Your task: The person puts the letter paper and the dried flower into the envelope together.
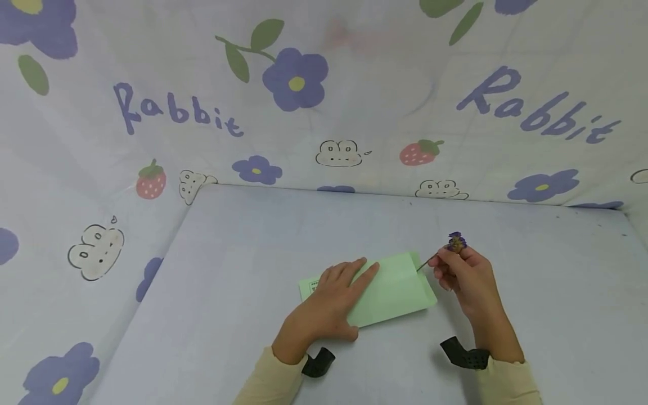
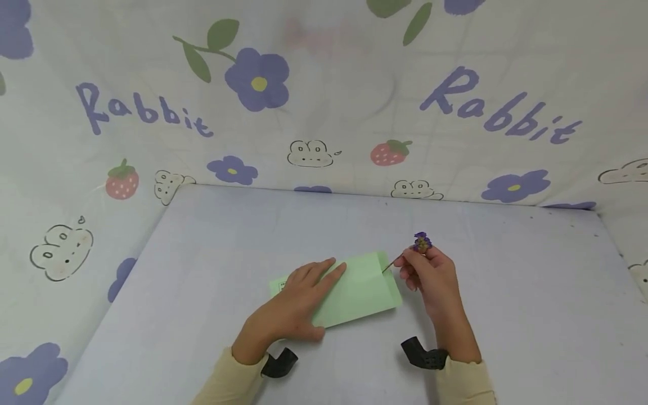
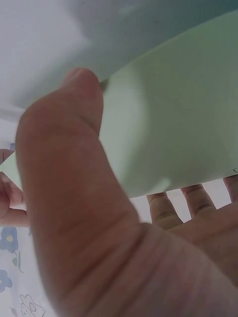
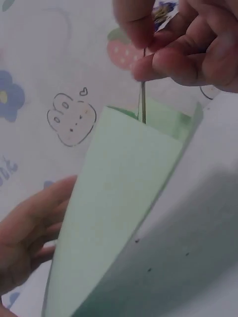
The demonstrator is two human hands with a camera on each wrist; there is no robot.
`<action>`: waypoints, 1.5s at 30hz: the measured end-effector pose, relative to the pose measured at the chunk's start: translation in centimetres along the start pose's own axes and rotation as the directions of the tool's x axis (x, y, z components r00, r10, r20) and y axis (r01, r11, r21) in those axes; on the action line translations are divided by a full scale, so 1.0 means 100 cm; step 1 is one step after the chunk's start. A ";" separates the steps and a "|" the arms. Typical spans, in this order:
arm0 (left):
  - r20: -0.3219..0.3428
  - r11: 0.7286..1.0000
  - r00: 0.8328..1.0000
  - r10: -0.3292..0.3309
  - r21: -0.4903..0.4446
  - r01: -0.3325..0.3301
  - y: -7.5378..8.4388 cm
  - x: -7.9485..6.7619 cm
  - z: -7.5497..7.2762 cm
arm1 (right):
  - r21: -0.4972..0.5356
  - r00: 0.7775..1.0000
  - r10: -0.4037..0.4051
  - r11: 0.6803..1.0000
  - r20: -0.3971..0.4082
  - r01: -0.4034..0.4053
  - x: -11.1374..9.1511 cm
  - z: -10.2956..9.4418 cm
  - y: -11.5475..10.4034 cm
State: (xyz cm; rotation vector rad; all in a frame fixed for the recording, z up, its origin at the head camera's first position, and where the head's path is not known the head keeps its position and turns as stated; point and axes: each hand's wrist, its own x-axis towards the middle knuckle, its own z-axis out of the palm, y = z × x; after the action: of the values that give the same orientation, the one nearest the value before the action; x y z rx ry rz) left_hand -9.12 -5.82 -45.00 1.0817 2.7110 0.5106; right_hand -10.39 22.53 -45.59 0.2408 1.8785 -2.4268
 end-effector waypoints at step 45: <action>-0.011 0.999 1.000 0.005 0.034 -0.004 -0.001 -0.002 0.001 | -0.401 0.966 -0.186 0.882 0.182 0.245 -0.002 -0.024 -0.003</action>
State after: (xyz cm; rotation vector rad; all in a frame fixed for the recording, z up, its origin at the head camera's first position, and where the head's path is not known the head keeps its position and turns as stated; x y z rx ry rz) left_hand -9.08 -6.01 -45.12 1.0969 2.7363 0.4746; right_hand -10.04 24.89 -45.81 -0.1680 2.4053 -2.0086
